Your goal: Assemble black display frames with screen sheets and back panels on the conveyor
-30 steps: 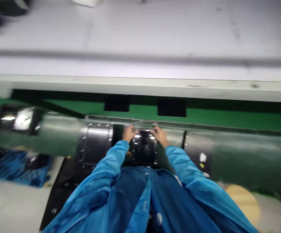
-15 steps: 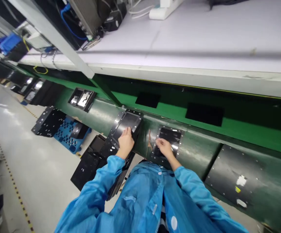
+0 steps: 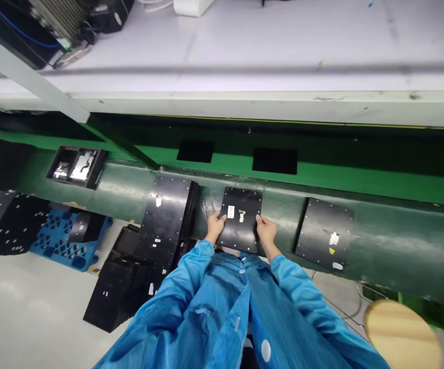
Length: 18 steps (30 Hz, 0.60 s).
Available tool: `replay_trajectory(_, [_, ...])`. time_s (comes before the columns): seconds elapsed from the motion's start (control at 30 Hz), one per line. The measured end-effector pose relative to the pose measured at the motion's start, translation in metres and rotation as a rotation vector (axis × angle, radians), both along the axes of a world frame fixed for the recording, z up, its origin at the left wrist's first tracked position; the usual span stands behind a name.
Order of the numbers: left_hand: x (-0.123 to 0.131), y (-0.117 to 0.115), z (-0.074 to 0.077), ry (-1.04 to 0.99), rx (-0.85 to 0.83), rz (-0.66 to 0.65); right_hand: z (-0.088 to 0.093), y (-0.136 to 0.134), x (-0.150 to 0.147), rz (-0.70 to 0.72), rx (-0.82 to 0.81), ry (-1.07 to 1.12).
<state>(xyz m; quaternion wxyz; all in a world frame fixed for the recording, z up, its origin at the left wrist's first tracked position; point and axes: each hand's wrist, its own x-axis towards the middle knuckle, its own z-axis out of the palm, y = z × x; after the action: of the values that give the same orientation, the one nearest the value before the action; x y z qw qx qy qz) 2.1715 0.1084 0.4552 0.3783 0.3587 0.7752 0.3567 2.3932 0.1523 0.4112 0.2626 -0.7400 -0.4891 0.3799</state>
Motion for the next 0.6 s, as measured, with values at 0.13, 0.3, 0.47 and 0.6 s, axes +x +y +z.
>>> replay_trajectory(0.13, [0.004,0.008,-0.011,0.372,-0.171,-0.095,-0.008,0.008,0.001,0.096,0.001,-0.287])
replay_trajectory(0.3, [0.007,0.017,-0.011,0.504,-0.309,-0.172,-0.012,0.013,-0.012,0.069,-0.017,-0.302])
replay_trajectory(0.47, [0.009,0.017,-0.012,0.478,-0.357,-0.186,-0.016,0.014,-0.013,-0.007,-0.106,-0.263])
replay_trajectory(0.6, [0.007,0.016,-0.01,0.536,-0.316,-0.194,-0.019,0.016,-0.008,-0.067,-0.082,-0.299])
